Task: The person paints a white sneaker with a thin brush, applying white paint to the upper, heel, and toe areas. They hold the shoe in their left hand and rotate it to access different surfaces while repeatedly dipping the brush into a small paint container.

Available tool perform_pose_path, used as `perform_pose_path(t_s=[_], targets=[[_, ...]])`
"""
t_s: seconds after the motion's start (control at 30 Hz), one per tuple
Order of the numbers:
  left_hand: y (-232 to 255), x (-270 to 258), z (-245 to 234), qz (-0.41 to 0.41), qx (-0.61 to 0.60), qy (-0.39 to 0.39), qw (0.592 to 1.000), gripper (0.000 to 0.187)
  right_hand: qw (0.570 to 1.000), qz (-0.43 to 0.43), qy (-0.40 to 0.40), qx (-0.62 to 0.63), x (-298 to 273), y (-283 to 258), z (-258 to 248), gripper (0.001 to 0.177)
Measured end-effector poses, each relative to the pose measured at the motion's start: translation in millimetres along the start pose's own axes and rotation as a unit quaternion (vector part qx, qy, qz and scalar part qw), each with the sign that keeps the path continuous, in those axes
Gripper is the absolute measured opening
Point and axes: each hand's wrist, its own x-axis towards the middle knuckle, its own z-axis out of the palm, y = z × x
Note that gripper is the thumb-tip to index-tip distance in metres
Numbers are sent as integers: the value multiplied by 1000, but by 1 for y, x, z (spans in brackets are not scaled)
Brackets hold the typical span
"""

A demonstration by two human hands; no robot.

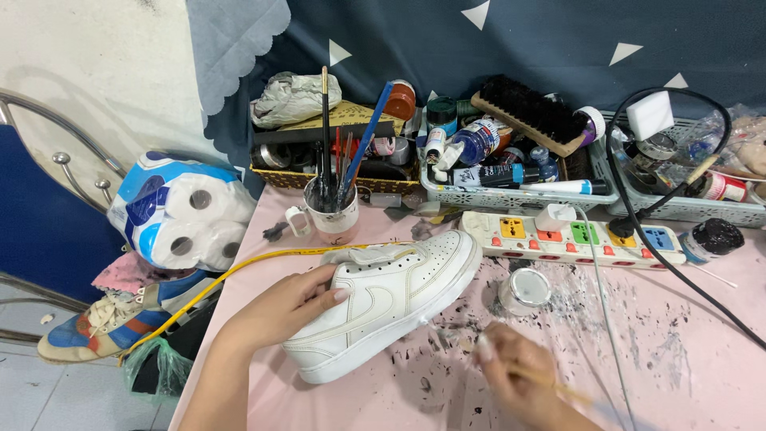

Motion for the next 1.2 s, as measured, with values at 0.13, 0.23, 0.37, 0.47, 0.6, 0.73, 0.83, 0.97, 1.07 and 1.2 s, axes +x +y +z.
perform_pose_path(t_s=[0.13,0.23,0.37,0.47,0.6,0.73,0.83,0.97,1.07,1.2], targets=[[1,0,0,6,6,-1,1000,36,969,204,142,-4,20,4,-20,20],[1,0,1,-7,21,-4,1000,37,972,162,150,-76,34,7,-36,22],[3,0,2,10,32,3,999,37,961,23,84,-263,30,4,-28,18],[3,-2,3,15,29,8,999,36,890,190,-48,-411,14,-6,-10,16],[4,-3,3,20,17,6,1000,36,993,-29,-63,-93,-3,-12,14,19],[5,-4,3,28,20,9,999,36,987,82,67,-124,-4,-10,11,17],[6,-4,4,31,33,11,999,36,978,111,158,-75,9,-8,-6,18],[5,-4,5,28,35,9,999,36,963,141,155,-168,24,-14,-19,15],[5,-5,6,32,34,13,999,36,965,106,123,-206,31,-17,-7,19],[5,-4,5,54,39,17,998,37,972,25,79,-219,24,-26,9,21]])
